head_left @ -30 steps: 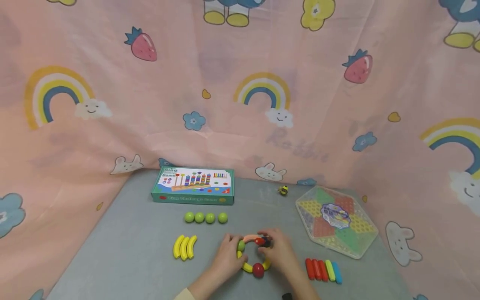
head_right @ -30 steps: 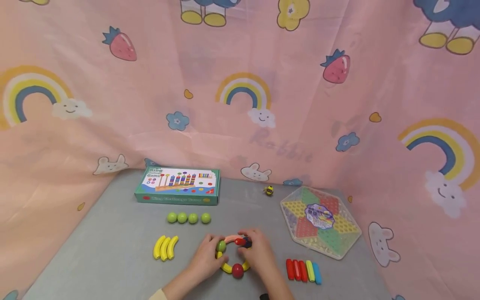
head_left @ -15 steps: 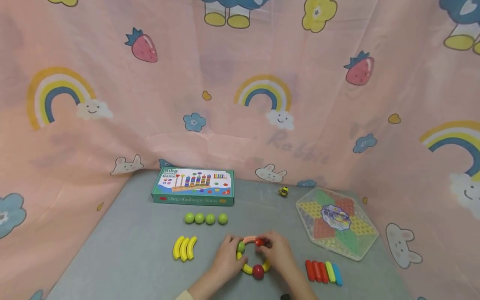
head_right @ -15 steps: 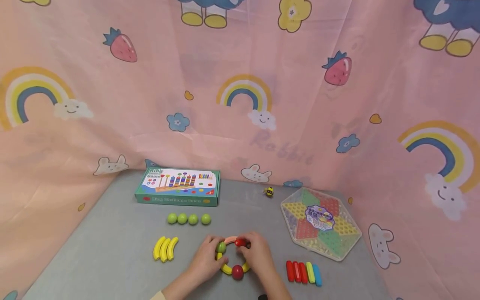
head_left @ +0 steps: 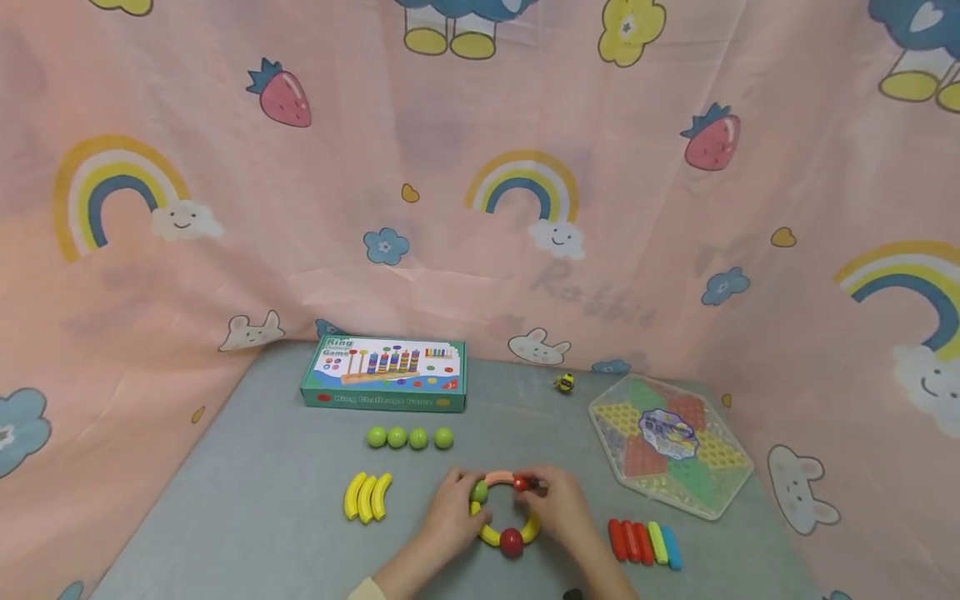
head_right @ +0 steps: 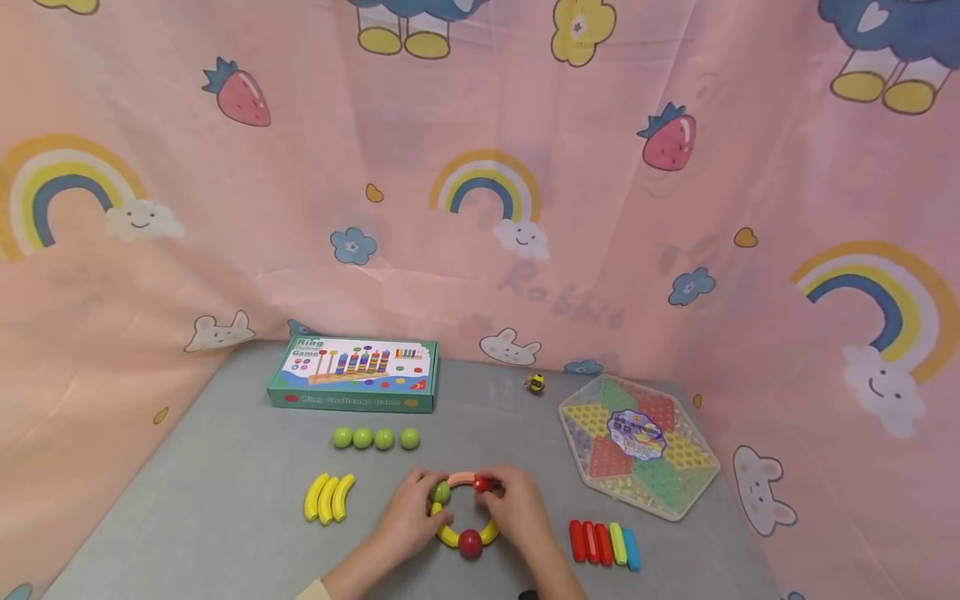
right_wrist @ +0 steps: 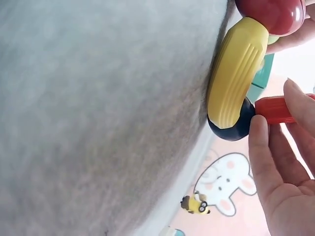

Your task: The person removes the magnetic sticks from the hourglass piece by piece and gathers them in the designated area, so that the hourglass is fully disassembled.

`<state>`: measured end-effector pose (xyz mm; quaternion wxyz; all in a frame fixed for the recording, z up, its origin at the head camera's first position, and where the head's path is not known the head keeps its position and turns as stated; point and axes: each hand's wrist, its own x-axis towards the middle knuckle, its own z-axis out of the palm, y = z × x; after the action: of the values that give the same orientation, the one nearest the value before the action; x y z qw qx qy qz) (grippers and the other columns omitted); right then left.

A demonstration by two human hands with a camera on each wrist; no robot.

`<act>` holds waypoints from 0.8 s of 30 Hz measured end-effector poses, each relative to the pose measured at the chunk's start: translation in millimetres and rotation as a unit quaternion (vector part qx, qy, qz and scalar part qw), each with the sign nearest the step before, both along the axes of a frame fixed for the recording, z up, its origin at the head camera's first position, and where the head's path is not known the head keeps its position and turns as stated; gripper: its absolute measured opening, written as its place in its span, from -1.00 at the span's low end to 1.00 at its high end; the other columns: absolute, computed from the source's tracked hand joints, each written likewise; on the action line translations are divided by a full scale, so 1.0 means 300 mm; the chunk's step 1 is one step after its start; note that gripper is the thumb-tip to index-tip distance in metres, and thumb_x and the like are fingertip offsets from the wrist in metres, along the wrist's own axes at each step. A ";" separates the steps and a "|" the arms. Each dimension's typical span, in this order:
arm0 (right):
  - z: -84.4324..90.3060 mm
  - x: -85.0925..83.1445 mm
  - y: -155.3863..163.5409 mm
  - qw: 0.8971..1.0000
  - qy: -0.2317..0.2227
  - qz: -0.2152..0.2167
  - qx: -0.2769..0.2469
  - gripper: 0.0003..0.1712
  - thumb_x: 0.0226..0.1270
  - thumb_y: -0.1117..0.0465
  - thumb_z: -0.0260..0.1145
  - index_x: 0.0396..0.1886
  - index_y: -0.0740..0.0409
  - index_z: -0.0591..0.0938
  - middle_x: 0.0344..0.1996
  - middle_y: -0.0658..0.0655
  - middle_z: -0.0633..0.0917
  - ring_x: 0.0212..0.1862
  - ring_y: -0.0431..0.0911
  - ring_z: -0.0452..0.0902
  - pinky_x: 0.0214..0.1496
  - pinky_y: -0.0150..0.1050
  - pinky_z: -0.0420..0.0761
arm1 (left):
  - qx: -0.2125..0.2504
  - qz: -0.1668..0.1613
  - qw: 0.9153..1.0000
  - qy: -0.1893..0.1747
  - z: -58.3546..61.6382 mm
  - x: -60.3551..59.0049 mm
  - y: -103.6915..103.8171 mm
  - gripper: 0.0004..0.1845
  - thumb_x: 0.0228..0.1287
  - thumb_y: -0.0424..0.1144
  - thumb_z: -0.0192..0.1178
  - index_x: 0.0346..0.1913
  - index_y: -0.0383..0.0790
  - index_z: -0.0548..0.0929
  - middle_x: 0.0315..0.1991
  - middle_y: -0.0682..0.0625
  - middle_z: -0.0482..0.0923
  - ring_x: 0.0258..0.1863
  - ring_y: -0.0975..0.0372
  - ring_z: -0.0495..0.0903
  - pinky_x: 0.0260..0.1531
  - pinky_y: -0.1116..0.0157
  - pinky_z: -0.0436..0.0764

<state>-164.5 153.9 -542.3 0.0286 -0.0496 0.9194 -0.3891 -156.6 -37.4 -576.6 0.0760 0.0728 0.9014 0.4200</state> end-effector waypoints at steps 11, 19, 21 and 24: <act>0.033 0.026 0.039 0.994 -0.082 -0.043 -0.059 -0.49 0.23 0.06 0.51 0.12 0.15 0.64 -0.15 0.03 0.75 -0.09 -0.10 0.67 -0.03 -0.07 0.69 | 0.005 0.001 1.000 0.004 0.004 -0.001 -0.001 -0.30 0.14 -0.24 0.47 0.37 -0.17 0.50 0.06 -0.06 0.52 -0.05 0.16 0.54 -0.08 0.09 0.64; 0.060 0.092 0.204 0.981 -0.092 -0.152 -0.078 -0.40 0.21 -0.07 0.50 0.06 0.26 0.60 -0.23 0.09 0.76 -0.20 -0.09 0.69 -0.15 -0.11 0.69 | 0.007 -0.064 0.996 0.055 -0.004 0.008 -0.025 -0.33 0.17 -0.22 0.45 0.37 -0.12 0.51 0.24 -0.04 0.56 0.11 0.14 0.58 0.12 0.10 0.61; 0.065 0.116 0.266 0.981 -0.082 -0.162 -0.065 -0.33 0.21 -0.15 0.48 0.08 0.29 0.63 -0.22 0.12 0.77 -0.21 -0.09 0.70 -0.17 -0.13 0.71 | 0.007 -0.074 0.996 0.045 -0.008 0.015 -0.030 -0.36 0.17 -0.15 0.45 0.34 -0.05 0.54 0.25 -0.02 0.52 0.21 0.07 0.53 0.20 0.01 0.56; 0.071 0.151 0.369 0.980 -0.071 -0.185 -0.029 -0.10 0.13 -0.35 0.44 0.13 0.35 0.62 -0.21 0.19 0.77 -0.23 -0.09 0.69 -0.20 -0.15 0.71 | 0.004 -0.079 0.996 0.027 -0.010 0.022 -0.038 -0.41 0.13 -0.08 0.48 0.25 0.04 0.59 0.17 0.04 0.48 0.20 0.06 0.49 0.20 -0.03 0.53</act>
<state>-119.3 264.6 -521.1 0.0195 0.1484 0.8966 -0.4169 -150.1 -48.7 -579.5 0.0841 0.1555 0.8930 0.4140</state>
